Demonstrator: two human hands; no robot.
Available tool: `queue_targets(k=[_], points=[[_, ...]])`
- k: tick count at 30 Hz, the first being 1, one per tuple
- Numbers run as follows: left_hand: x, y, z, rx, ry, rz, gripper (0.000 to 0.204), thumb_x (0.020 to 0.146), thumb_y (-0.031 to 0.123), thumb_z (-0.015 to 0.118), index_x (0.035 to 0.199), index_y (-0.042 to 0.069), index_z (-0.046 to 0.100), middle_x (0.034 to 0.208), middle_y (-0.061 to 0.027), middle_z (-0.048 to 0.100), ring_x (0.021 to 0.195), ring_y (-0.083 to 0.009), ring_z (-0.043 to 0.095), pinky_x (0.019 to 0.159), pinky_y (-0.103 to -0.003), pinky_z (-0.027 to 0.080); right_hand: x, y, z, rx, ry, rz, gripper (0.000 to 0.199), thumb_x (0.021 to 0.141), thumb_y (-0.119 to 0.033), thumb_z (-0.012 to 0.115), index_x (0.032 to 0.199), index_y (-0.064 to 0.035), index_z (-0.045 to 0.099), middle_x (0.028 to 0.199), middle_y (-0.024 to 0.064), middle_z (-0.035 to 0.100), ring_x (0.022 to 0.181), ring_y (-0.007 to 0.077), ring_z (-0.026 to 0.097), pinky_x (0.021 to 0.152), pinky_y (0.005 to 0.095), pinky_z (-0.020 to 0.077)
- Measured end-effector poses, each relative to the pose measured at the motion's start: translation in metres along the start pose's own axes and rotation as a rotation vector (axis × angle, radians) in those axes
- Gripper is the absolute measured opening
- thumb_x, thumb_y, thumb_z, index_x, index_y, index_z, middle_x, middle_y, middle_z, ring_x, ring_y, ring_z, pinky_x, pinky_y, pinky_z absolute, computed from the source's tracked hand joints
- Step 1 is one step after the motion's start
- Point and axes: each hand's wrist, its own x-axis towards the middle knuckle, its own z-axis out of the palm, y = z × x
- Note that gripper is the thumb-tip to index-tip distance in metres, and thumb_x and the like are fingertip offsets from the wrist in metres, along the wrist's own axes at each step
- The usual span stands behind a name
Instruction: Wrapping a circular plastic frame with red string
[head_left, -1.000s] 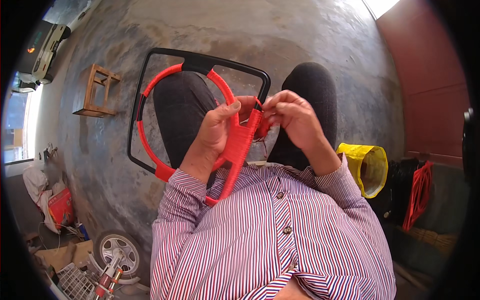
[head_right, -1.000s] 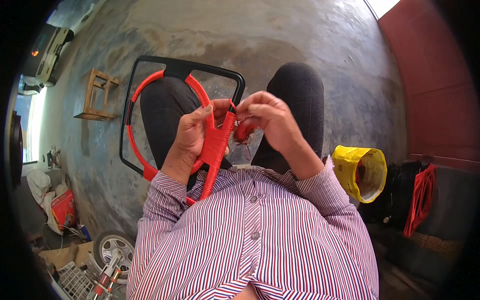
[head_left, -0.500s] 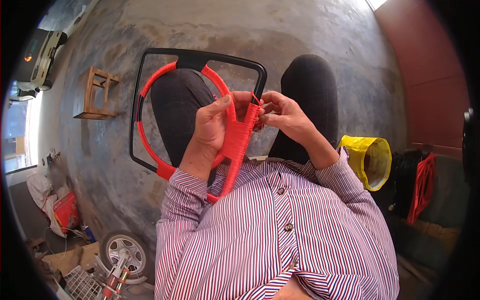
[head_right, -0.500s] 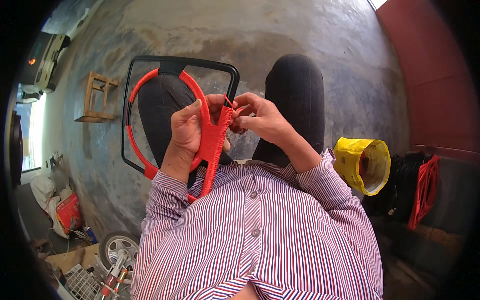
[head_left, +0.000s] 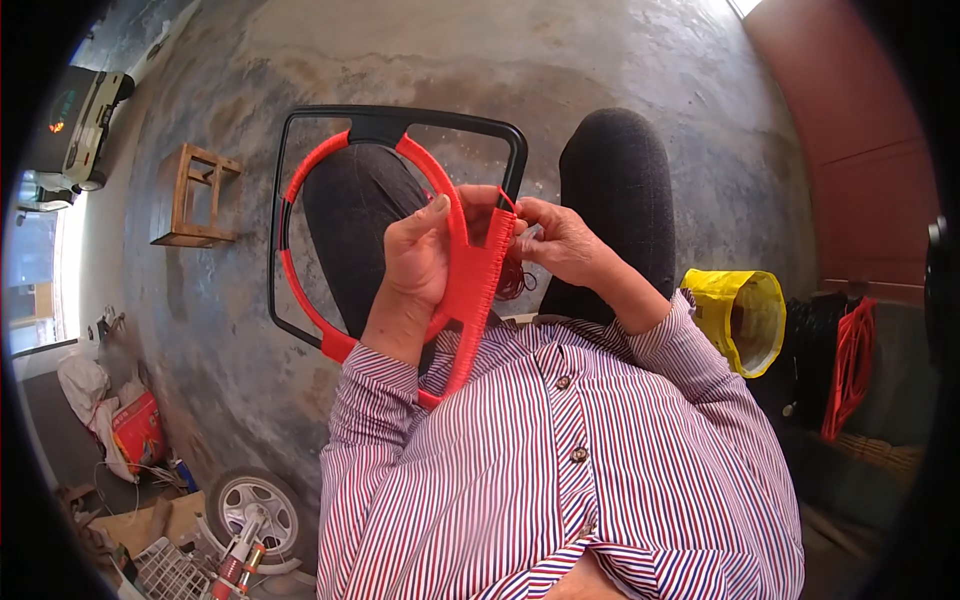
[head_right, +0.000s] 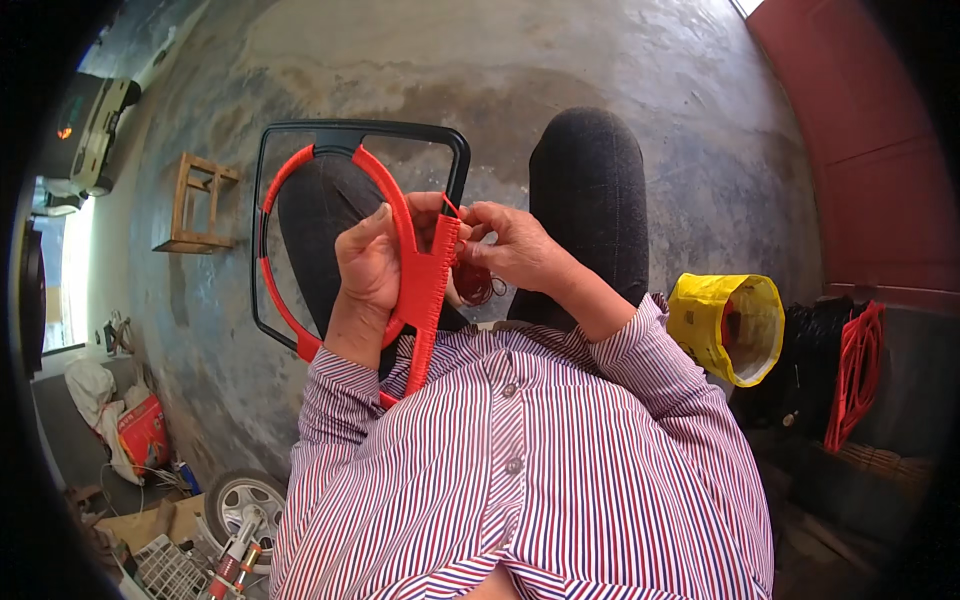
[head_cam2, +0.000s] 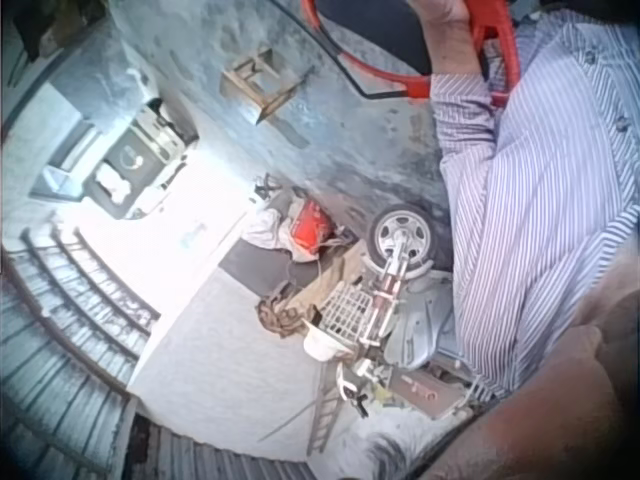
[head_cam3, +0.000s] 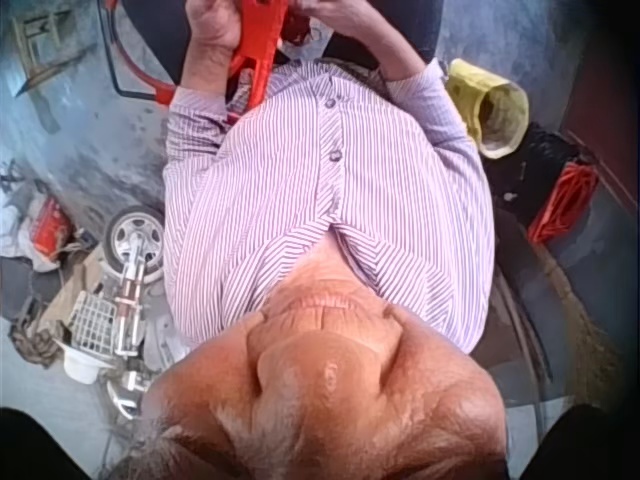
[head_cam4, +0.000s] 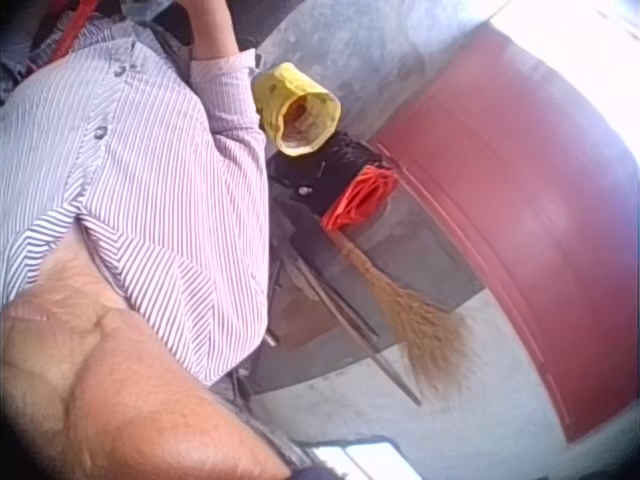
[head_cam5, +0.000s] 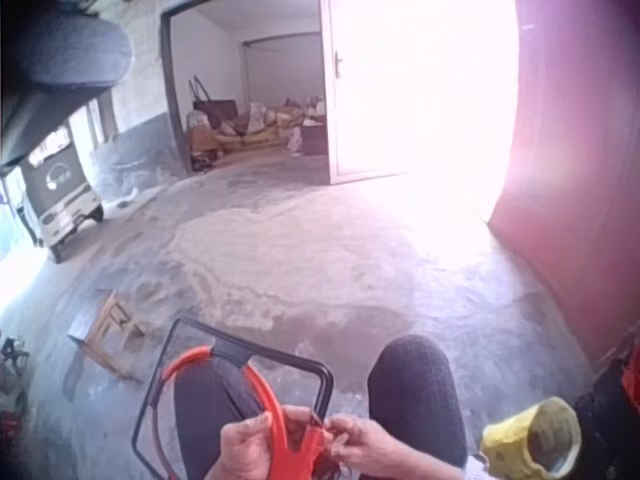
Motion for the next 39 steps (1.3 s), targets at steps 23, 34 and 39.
queue_targets(k=[23, 34, 39], points=[[-0.002, 0.000, 0.002, -0.044, -0.104, -0.003, 0.067, 0.092, 0.044, 0.061, 0.132, -0.009, 0.056, 0.128, -0.0338, 0.058, 0.115, -0.0449, 0.063, 0.091, -0.052, 0.057, 0.017, 0.031, 0.019, -0.661, 0.183, -0.183, 0.050, 0.076, -0.023, 0.082, 0.121, -0.0110, 0.064, 0.128, 0.0144, 0.059, 0.117, 0.0336, 0.059, 0.100, 0.0440, 0.0496], [-0.004, 0.000, 0.015, -0.022, -0.039, 0.043, 0.067, 0.087, 0.044, 0.065, 0.124, -0.011, 0.061, 0.116, -0.0299, 0.066, 0.106, -0.0382, 0.068, 0.097, -0.047, 0.054, 0.003, 0.011, 0.020, -0.856, -0.160, 0.009, 0.039, 0.079, -0.031, 0.076, 0.111, -0.0118, 0.065, 0.097, 0.0141, 0.071, 0.093, 0.0343, 0.070, 0.079, 0.0458, 0.0558], [-0.004, 0.001, 0.015, -0.078, -0.067, 0.025, 0.065, 0.087, 0.043, 0.065, 0.124, -0.010, 0.061, 0.116, -0.0294, 0.066, 0.107, -0.0394, 0.068, 0.098, -0.048, 0.054, 0.005, 0.013, 0.019, -1.011, -0.231, 0.076, 0.042, 0.080, -0.038, 0.076, 0.110, -0.0103, 0.065, 0.090, 0.0149, 0.072, 0.087, 0.0357, 0.071, 0.075, 0.0451, 0.0565]])
